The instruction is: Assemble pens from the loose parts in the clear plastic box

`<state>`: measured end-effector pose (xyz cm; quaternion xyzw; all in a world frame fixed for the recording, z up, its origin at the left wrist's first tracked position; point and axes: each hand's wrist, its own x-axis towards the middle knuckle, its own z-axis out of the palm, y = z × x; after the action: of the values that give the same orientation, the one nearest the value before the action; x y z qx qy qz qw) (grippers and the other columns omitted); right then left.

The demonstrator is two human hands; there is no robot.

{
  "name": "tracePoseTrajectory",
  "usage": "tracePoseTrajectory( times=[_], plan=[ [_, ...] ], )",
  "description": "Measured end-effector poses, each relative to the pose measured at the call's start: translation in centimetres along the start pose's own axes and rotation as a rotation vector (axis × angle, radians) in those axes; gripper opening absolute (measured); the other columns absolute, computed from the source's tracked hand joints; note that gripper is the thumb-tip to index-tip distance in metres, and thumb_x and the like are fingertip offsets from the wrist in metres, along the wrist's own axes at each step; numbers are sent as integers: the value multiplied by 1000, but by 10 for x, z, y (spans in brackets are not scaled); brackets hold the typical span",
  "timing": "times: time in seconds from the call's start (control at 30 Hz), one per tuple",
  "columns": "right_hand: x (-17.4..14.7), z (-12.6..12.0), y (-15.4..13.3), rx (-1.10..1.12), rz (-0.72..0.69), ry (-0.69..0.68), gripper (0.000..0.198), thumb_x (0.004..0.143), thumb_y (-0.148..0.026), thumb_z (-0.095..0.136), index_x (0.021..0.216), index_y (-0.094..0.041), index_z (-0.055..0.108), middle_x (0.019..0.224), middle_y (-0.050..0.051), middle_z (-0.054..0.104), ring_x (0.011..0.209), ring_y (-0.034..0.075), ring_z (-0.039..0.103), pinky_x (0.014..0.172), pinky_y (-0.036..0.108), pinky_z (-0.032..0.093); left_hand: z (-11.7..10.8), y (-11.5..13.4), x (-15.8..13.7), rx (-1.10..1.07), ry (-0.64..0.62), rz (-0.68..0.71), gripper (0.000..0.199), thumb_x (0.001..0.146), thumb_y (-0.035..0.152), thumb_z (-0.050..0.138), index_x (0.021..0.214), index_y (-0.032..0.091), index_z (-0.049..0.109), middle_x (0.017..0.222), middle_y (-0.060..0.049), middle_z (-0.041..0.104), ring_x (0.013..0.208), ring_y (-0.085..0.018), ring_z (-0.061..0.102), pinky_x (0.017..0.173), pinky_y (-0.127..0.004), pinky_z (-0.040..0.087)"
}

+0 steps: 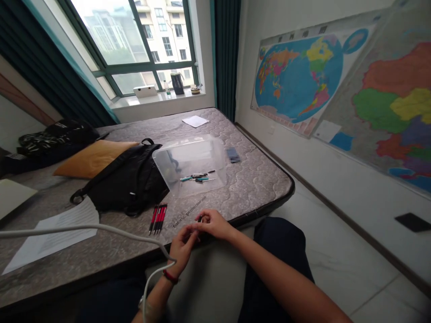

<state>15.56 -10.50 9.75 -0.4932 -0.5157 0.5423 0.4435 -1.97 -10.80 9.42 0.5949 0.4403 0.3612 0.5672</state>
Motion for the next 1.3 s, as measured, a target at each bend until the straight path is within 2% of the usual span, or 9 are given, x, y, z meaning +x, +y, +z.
tracePoseTrajectory(
  times=[0.07,0.13,0.33,0.47,0.57,0.77,0.9,1.13,1.3],
  plan=[
    [15,-7,2,56,-9,-107,48,79,-53,70,110,-16,67,62,-5,53,53,8,40,50,21,31,-3,-5,19,15,12,-1,32,80,43,69,100,17,67,81,-3,71,69,-16,65,68,-29,55],
    [31,-15,7,107,-13,-167,48,83,-54,64,113,-16,67,66,-3,57,53,8,41,50,21,31,-4,-13,38,12,29,-22,36,79,44,70,103,17,67,85,-4,72,72,-18,67,69,-30,55],
    [76,-36,48,126,67,51,40,70,-52,77,76,-14,66,60,-3,58,54,9,43,50,21,30,0,-42,90,54,-18,-67,32,81,41,69,102,17,70,88,-5,73,75,-17,66,70,-28,54],
    [90,-50,64,180,118,24,43,76,-50,73,100,-16,69,59,-5,55,50,8,42,48,21,30,2,-57,111,38,-53,-140,35,81,41,69,105,16,68,83,-5,73,61,-13,61,61,-26,50],
    [93,-56,69,246,193,-29,43,81,-50,68,108,-17,69,60,-5,55,45,6,36,44,21,26,-1,-65,116,-11,-57,-191,37,80,42,70,106,16,66,82,-5,72,55,-11,56,54,-24,47],
    [91,-46,77,290,219,84,35,72,-45,77,84,-15,65,55,-7,48,46,6,35,45,21,24,-12,-69,115,-16,-154,-259,33,80,40,71,101,16,65,78,-4,71,59,-10,57,59,-23,46],
    [83,-41,72,252,115,54,34,75,-43,75,93,-15,69,54,-8,46,49,7,36,48,21,26,-11,-64,110,-9,-123,-239,35,75,42,75,96,16,66,76,-3,70,60,-11,58,58,-23,46],
    [80,-38,73,183,99,146,33,68,-44,78,70,-14,64,54,-6,48,51,7,39,47,21,27,-5,-57,106,-16,-160,-235,35,73,43,77,88,14,65,72,-2,69,58,-10,57,59,-23,45],
    [79,-41,68,292,145,95,32,73,-40,74,94,-15,70,56,-5,54,47,7,39,44,19,26,-1,-63,106,-105,-198,-319,41,75,46,75,98,14,64,80,-4,72,53,-11,59,56,-24,45]
  ],
)
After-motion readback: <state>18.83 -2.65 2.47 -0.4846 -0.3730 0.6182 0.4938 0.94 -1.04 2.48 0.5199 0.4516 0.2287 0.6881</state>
